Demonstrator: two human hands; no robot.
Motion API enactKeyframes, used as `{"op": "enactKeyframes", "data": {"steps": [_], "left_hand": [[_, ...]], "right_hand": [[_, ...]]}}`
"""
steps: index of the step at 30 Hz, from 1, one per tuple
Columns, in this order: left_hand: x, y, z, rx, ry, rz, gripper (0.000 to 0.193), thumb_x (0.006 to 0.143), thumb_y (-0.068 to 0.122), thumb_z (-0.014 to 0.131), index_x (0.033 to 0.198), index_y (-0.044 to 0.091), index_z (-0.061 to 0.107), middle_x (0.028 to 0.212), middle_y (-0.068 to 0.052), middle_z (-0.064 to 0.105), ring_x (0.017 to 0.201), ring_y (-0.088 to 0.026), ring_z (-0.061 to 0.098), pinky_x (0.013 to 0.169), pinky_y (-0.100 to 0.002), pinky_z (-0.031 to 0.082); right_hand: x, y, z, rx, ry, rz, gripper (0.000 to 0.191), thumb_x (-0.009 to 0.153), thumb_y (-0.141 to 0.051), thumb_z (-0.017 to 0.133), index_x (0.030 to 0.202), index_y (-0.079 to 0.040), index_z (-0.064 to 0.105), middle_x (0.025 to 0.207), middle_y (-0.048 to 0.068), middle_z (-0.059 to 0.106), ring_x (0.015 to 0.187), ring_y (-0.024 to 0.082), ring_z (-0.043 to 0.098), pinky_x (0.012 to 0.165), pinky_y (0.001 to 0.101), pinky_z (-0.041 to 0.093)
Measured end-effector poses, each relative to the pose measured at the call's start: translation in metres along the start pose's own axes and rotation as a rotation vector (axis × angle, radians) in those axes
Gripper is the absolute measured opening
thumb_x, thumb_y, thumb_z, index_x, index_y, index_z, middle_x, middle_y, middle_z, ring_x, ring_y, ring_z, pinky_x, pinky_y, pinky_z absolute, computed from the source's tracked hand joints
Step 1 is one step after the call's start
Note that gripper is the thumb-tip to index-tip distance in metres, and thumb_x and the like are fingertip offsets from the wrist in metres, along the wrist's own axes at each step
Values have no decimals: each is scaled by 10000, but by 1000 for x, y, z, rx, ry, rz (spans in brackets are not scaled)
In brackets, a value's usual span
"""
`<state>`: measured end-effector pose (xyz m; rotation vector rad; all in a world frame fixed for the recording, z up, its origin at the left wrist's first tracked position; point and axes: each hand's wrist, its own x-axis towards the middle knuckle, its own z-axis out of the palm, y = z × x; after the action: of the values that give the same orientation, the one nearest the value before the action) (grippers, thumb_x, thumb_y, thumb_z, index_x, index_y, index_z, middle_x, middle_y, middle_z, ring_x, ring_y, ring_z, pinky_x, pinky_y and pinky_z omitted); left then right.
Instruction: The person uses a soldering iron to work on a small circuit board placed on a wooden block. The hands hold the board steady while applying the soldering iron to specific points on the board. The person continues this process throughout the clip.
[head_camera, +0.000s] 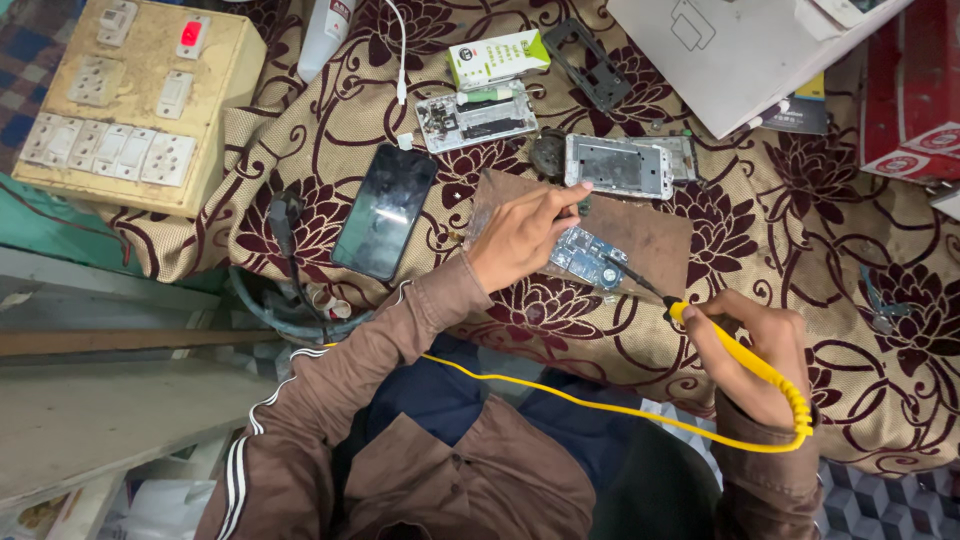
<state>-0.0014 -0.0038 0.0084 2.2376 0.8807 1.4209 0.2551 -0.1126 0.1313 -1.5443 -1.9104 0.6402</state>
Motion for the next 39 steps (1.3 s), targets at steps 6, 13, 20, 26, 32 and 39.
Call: {"op": "enactKeyframes", "data": {"steps": [6,13,20,26,32,39], "left_hand": [[1,1,0,16,-4,-18,558,941,-36,714,1431,95,482,1092,-137,699,935,-314,732,782,-413,611],[-1,-1,1,-16,-8,-27,590,930,-89,680,1453,91,474,1094,-141,690,941,-303,738,784,-401,623],[-1,-2,0,-31,-8,-12,593,925,-107,677,1444,90,467,1144,-143,690,966,-299,746,798,-387,627],[-2,-4,3,15,0,16,616,927,-89,703,1453,98,443,1190,-126,691,982,-318,739,820,-386,629],[0,-3,4,-12,28,57,604,929,-89,686,1444,86,424,1253,-144,690,995,-300,744,835,-361,636],[0,0,0,-34,-4,-4,612,930,-103,668,1466,105,460,1118,-146,691,976,-305,741,818,-389,631]], "right_hand": [[1,4,2,55,33,66,176,916,-107,677,830,45,655,568,96,530,443,159,451,458,315,326],[-1,12,8,126,64,139,236,941,-115,663,776,51,628,544,28,480,497,75,390,470,301,286],[-1,10,5,-5,48,-102,114,908,-66,673,879,44,682,659,75,593,496,118,481,490,288,358],[-7,-6,0,-114,68,-354,74,915,-24,657,970,14,690,805,126,658,595,187,582,576,289,431],[2,-3,6,-66,55,-114,113,901,-67,681,876,44,683,636,130,606,473,184,522,487,312,383],[1,5,12,31,71,-54,154,918,-83,663,831,44,652,586,96,563,442,130,502,485,305,377]]}}
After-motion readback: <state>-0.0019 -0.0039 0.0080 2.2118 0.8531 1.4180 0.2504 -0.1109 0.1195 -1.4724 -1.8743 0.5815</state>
